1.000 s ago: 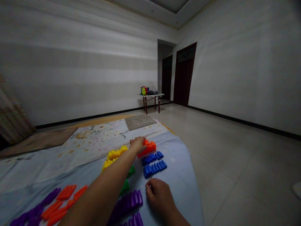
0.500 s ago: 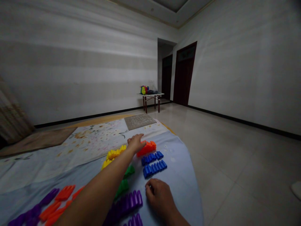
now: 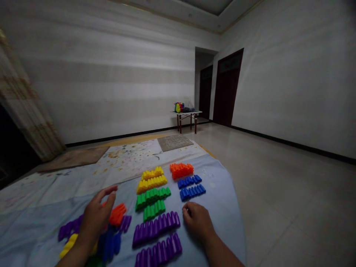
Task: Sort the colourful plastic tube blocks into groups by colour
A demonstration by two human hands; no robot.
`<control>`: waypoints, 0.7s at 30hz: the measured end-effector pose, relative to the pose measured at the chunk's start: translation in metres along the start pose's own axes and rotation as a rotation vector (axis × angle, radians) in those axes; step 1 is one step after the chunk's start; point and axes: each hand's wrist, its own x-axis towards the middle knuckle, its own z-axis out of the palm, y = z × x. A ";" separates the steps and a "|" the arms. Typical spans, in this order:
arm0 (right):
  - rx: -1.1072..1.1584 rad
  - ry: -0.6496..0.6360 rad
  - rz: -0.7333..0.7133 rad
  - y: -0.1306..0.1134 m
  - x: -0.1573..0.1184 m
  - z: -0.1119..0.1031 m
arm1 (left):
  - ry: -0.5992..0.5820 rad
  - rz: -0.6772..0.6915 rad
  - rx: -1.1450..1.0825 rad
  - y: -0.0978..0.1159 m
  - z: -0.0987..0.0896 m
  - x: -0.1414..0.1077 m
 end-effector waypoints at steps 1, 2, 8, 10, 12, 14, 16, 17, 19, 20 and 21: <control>-0.009 0.000 -0.006 0.000 -0.001 0.000 | -0.003 -0.061 -0.004 -0.012 -0.008 -0.009; -0.018 -0.002 -0.012 0.001 -0.002 0.001 | -0.016 -0.106 -0.015 -0.023 -0.015 -0.017; -0.061 -0.032 -0.018 0.002 -0.006 0.000 | 0.028 -0.148 0.029 -0.060 -0.044 -0.050; -0.076 -0.044 -0.021 0.002 -0.006 0.000 | 0.050 -0.141 0.077 -0.068 -0.047 -0.055; -0.090 -0.053 -0.024 0.003 -0.006 0.000 | 0.044 -0.121 0.116 -0.075 -0.046 -0.060; -0.102 -0.052 -0.024 0.004 -0.007 0.001 | -0.007 -0.088 0.156 -0.079 -0.042 -0.064; -0.110 -0.044 -0.029 0.006 -0.007 0.003 | -0.072 -0.056 0.191 -0.080 -0.038 -0.067; -0.112 -0.042 -0.032 0.007 -0.008 0.003 | -0.100 -0.047 0.206 -0.080 -0.036 -0.067; -0.116 -0.041 -0.037 0.009 -0.007 0.005 | -0.136 -0.049 0.227 -0.079 -0.034 -0.069; -0.118 -0.042 -0.036 0.009 -0.007 0.005 | -0.150 -0.057 0.235 -0.078 -0.033 -0.069; -0.118 -0.043 -0.032 0.010 -0.007 0.005 | -0.167 -0.064 0.244 -0.078 -0.033 -0.070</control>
